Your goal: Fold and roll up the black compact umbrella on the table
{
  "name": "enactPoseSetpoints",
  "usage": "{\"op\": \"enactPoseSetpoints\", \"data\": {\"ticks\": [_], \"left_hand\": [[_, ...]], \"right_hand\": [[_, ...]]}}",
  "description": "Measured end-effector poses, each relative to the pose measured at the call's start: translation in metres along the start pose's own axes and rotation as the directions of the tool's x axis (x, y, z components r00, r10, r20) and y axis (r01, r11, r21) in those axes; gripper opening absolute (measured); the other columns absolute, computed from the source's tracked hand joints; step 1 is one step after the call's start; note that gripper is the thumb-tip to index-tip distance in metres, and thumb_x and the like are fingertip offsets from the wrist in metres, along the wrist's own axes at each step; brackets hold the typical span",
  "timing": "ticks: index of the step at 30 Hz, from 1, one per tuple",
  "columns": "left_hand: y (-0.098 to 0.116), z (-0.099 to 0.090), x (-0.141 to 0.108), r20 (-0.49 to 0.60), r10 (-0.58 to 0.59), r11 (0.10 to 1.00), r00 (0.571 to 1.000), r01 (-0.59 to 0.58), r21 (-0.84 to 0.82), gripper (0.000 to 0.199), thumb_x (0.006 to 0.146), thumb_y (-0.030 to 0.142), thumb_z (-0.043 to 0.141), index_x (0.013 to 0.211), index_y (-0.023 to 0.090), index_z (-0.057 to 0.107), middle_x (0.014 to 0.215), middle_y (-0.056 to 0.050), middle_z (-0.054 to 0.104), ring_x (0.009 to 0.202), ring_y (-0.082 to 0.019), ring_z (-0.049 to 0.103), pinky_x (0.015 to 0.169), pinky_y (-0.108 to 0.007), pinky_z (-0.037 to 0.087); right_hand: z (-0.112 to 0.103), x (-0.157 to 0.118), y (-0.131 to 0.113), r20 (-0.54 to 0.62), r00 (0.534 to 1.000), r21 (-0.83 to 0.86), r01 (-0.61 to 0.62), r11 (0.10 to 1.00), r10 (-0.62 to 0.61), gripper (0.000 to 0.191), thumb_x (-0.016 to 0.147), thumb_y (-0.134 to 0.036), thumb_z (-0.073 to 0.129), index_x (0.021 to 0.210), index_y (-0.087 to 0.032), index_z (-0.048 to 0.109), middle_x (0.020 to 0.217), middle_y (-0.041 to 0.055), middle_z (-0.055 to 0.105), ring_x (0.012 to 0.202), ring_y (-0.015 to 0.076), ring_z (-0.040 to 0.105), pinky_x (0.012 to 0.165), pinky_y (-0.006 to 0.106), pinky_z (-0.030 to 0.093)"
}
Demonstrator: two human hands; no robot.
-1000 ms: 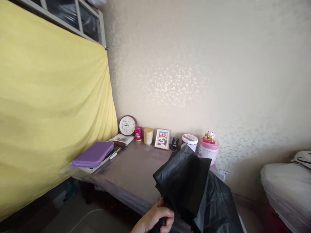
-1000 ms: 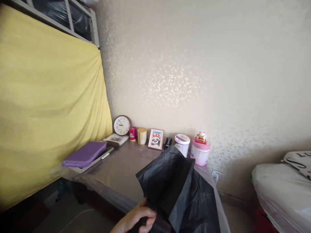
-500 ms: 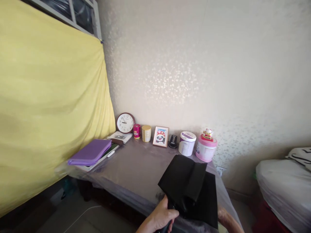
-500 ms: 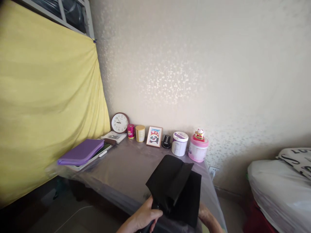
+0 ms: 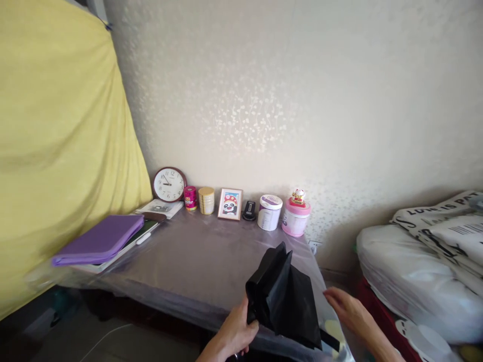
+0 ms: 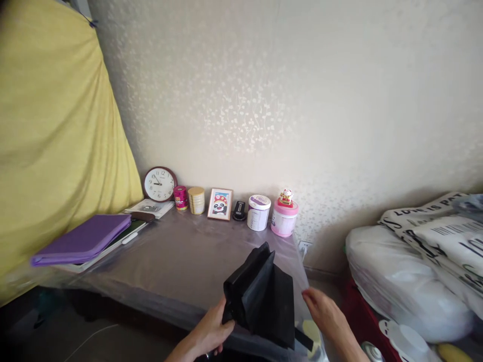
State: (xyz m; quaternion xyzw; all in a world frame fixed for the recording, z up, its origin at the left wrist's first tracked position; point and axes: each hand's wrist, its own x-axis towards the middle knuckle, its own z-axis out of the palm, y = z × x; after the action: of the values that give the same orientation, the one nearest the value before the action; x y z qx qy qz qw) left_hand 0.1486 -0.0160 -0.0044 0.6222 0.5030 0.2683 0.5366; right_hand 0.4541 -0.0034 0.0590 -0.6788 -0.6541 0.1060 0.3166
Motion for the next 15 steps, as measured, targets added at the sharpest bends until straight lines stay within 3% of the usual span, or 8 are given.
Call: {"op": "enactPoseSetpoints", "data": {"ticks": [3, 6, 8, 11, 15], "left_hand": [[0.004, -0.002, -0.005, 0.04, -0.013, 1.0, 0.999, 0.013, -0.009, 0.058, 0.076, 0.03, 0.043, 0.13, 0.027, 0.022, 0.08, -0.005, 0.059, 0.035, -0.011, 0.051, 0.033, -0.021, 0.038], [0.01, -0.004, -0.009, 0.017, -0.041, 0.997, 0.999, 0.04, 0.067, 0.066, 0.077, 0.03, 0.043, 0.134, 0.028, 0.01, 0.084, -0.006, 0.06, 0.036, -0.01, 0.051, 0.034, -0.019, 0.037], [0.012, -0.003, -0.01, -0.015, -0.075, 0.989, 0.997, 0.076, 0.13, 0.071, 0.077, 0.03, 0.043, 0.136, 0.029, 0.003, 0.089, -0.008, 0.06, 0.037, -0.01, 0.051, 0.035, -0.02, 0.038], [0.009, -0.001, -0.009, -0.074, -0.059, 0.968, 0.995, 0.075, 0.237, 0.075, 0.077, 0.028, 0.044, 0.136, 0.029, -0.001, 0.098, -0.009, 0.06, 0.047, -0.013, 0.057, 0.046, -0.025, 0.044], [0.006, 0.002, -0.006, -0.168, 0.049, 0.898, 0.985, 0.03, 0.439, 0.078, 0.073, 0.026, 0.049, 0.137, 0.027, 0.005, 0.1, -0.006, 0.061, 0.085, -0.022, 0.061, 0.076, -0.031, 0.045]], "right_hand": [[-0.002, 0.011, -0.048, 0.006, 0.979, 0.004, 0.203, 0.979, -0.203, 0.026, 0.079, -0.038, 0.044, 0.09, -0.026, 0.063, 0.092, 0.0039, 0.066, 0.082, 0.018, 0.061, 0.074, 0.026, 0.047], [0.011, 0.021, -0.093, 0.017, 0.895, -0.061, 0.445, 0.893, -0.445, 0.029, 0.085, -0.03, 0.037, 0.107, -0.026, 0.056, 0.1, 0.0041, 0.061, 0.088, 0.0161, 0.058, 0.077, 0.027, 0.046], [0.022, 0.028, -0.113, 0.042, 0.837, -0.152, 0.544, 0.825, -0.545, 0.031, 0.086, -0.024, 0.036, 0.111, -0.025, 0.053, 0.099, 0.005, 0.059, 0.088, 0.0156, 0.056, 0.077, 0.028, 0.046], [0.034, 0.037, -0.129, 0.122, 0.781, -0.286, 0.618, 0.732, -0.612, 0.031, 0.083, -0.016, 0.039, 0.109, -0.023, 0.055, 0.089, 0.0049, 0.058, 0.083, 0.0156, 0.055, 0.074, 0.028, 0.045], [0.036, 0.046, -0.133, 0.216, 0.788, -0.374, 0.612, 0.696, -0.577, 0.027, 0.083, -0.014, 0.038, 0.093, -0.023, 0.061, 0.083, 0.0035, 0.056, 0.079, 0.0138, 0.055, 0.067, 0.023, 0.042]]}}
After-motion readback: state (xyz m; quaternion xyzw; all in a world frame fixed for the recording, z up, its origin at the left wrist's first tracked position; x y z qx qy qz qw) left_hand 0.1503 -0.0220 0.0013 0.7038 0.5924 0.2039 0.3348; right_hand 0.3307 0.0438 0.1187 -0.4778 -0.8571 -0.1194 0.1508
